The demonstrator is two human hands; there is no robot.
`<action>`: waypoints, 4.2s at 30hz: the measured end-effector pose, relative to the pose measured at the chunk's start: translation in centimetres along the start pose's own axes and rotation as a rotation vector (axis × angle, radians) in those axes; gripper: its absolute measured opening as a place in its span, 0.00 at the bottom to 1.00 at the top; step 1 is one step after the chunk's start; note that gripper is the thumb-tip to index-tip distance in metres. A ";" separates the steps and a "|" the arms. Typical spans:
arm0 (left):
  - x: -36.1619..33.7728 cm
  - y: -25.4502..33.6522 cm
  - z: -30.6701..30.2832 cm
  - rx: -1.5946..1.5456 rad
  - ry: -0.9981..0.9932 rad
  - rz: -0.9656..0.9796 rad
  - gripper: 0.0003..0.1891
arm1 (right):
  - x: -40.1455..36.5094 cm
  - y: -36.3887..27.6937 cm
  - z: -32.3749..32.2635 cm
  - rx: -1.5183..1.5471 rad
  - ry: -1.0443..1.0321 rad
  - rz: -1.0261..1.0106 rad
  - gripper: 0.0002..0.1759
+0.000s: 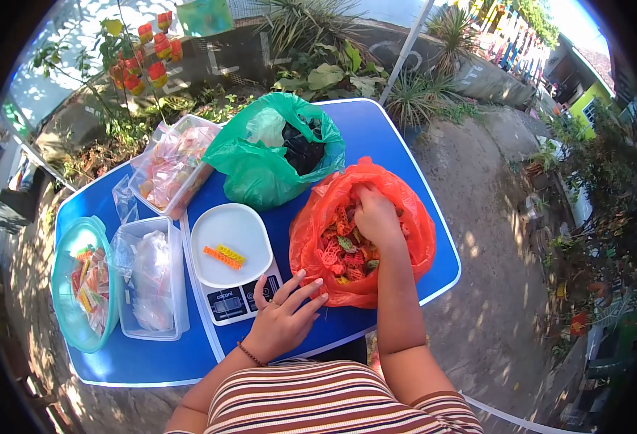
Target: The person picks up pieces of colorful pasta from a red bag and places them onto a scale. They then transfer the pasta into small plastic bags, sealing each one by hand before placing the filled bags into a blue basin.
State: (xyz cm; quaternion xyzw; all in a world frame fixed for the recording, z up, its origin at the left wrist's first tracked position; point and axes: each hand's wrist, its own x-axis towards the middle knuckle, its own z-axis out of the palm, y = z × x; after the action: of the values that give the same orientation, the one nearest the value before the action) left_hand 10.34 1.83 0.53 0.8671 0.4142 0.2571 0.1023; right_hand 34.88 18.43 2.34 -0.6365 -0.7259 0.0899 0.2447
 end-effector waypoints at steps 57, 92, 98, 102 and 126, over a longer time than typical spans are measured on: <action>-7.2 -5.2 -6.5 0.182 0.306 -0.471 0.18 | -4.9 -17.5 8.2 0.523 -0.143 -0.194 0.09; -6.8 -5.5 -7.7 -0.221 0.564 -0.512 0.17 | -7.1 -16.0 4.4 0.597 -0.002 -0.286 0.07; -6.7 -5.5 -7.7 -0.269 0.551 -0.529 0.15 | -9.8 -14.6 4.3 0.605 -0.178 -0.378 0.06; -6.7 -5.7 -7.7 -0.268 0.547 -0.531 0.15 | -10.8 -14.2 3.9 0.644 -0.375 -0.431 0.06; -9.2 -14.6 -9.0 0.447 0.300 -0.783 0.14 | -11.2 -13.8 4.2 0.640 -0.427 -0.442 0.05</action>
State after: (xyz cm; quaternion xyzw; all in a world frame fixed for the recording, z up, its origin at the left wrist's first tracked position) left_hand -9.02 3.72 -0.87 0.5998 0.7653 0.2261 -0.0588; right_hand 21.53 5.97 2.12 -0.3256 -0.8144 0.3851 0.2871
